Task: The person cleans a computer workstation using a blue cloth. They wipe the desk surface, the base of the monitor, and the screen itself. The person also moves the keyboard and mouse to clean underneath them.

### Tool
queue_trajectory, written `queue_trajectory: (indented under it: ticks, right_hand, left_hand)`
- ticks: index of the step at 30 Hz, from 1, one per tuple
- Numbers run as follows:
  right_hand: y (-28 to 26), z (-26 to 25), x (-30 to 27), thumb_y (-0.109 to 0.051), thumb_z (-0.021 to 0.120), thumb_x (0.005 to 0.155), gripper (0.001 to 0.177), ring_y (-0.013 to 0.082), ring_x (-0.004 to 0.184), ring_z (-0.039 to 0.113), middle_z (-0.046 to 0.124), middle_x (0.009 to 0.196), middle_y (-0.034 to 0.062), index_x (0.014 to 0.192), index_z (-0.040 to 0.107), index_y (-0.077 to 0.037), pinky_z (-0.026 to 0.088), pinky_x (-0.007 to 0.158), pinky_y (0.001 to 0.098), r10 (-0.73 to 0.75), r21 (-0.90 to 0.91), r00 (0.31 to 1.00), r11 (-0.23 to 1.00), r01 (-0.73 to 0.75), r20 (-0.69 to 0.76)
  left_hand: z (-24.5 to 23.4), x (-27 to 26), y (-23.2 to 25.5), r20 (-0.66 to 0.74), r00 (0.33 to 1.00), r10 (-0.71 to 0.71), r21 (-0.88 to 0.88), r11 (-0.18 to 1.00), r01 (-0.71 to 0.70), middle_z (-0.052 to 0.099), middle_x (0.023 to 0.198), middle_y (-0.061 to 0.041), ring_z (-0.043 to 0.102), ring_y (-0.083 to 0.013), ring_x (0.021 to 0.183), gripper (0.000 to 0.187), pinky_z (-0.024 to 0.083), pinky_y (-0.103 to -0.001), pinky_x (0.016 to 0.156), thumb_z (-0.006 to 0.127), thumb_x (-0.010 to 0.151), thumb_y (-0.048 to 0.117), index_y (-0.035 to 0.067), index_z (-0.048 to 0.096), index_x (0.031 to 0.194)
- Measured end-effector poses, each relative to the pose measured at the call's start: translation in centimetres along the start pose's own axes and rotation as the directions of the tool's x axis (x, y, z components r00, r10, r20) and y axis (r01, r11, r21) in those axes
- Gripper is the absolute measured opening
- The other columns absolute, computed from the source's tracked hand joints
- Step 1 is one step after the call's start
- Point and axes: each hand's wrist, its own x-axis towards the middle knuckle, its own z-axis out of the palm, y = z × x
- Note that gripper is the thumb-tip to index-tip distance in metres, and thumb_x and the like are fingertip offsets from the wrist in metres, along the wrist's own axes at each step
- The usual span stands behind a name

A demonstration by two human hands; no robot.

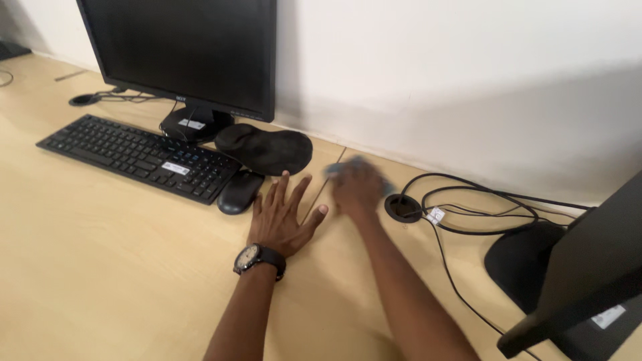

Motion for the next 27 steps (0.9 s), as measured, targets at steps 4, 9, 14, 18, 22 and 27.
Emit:
queue_trajectory:
  ticks: [4,9,14,18,22,27]
  right_hand:
    - [5.5,-0.2,3.3,-0.055,0.038,0.099,0.093,0.0486,0.152,0.008,0.012,0.164,0.0331,0.156,0.012,0.013,0.005,0.123,0.0528,0.291,0.137,0.946,0.953,-0.272,-0.146]
    - [5.6,0.7,5.8,-0.055,0.036,0.102,0.095,0.0523,0.150,0.003,0.006,0.164,0.0389,0.155,0.008,0.018,0.003,0.121,0.0543,0.401,0.069,0.915,0.915,-0.398,-0.048]
    - [2.6,2.5,6.2,-0.052,0.031,0.103,0.082,0.0437,0.156,0.008,0.016,0.166,0.0282,0.157,0.021,0.009,0.006,0.124,0.0528,0.137,0.076,0.988,0.988,-0.132,-0.066]
    - [2.9,2.9,6.9,-0.054,0.030,0.098,0.072,0.0363,0.155,0.016,0.020,0.168,0.0159,0.157,0.031,-0.012,0.010,0.124,0.0544,-0.076,0.111,0.997,0.991,0.078,-0.027]
    - [3.0,3.1,5.8,-0.058,0.029,0.102,0.067,0.0423,0.153,0.020,0.025,0.168,0.0146,0.158,0.033,-0.022,0.012,0.124,0.0576,-0.251,0.076,0.966,0.964,0.255,-0.062]
    - [0.2,1.8,-1.2,-0.062,0.044,0.092,0.069,0.0509,0.146,0.018,0.022,0.162,0.0233,0.155,0.034,-0.035,0.013,0.118,0.0592,-0.352,-0.012,0.934,0.936,0.352,-0.067]
  left_hand:
    - [-0.3,0.1,0.1,0.066,0.997,-0.039,-0.010,0.999,0.040,0.015,0.169,-0.007,0.017,-0.0284,0.155,0.083,0.011,-0.056,0.123,0.037,0.087,0.081,0.040,0.025,0.158]
    - [-0.5,0.0,0.5,0.073,0.996,-0.043,0.009,0.999,0.042,0.018,0.168,-0.007,0.019,-0.0294,0.153,0.084,0.010,-0.056,0.123,0.035,0.086,0.082,0.040,0.025,0.158]
    - [-0.5,-0.2,0.7,0.070,0.997,-0.045,-0.020,0.999,0.046,0.025,0.166,-0.008,0.020,-0.0292,0.153,0.086,0.011,-0.056,0.123,0.037,0.085,0.083,0.040,0.023,0.159]
    - [-0.5,-0.2,0.6,0.058,0.997,-0.044,-0.025,0.999,0.046,0.027,0.164,-0.009,0.022,-0.0286,0.153,0.087,0.011,-0.056,0.123,0.038,0.085,0.082,0.040,0.023,0.160]
    - [-0.1,0.0,0.2,0.026,0.999,-0.026,-0.055,0.998,0.027,0.026,0.165,-0.010,0.020,-0.0301,0.153,0.087,0.011,-0.057,0.122,0.041,0.085,0.080,0.038,0.025,0.159]
    - [0.2,-0.2,-0.9,-0.118,0.993,-0.008,-0.271,0.962,-0.025,0.030,0.165,-0.014,0.021,-0.0337,0.154,0.091,0.013,-0.058,0.121,0.045,0.086,0.080,0.031,0.026,0.160]
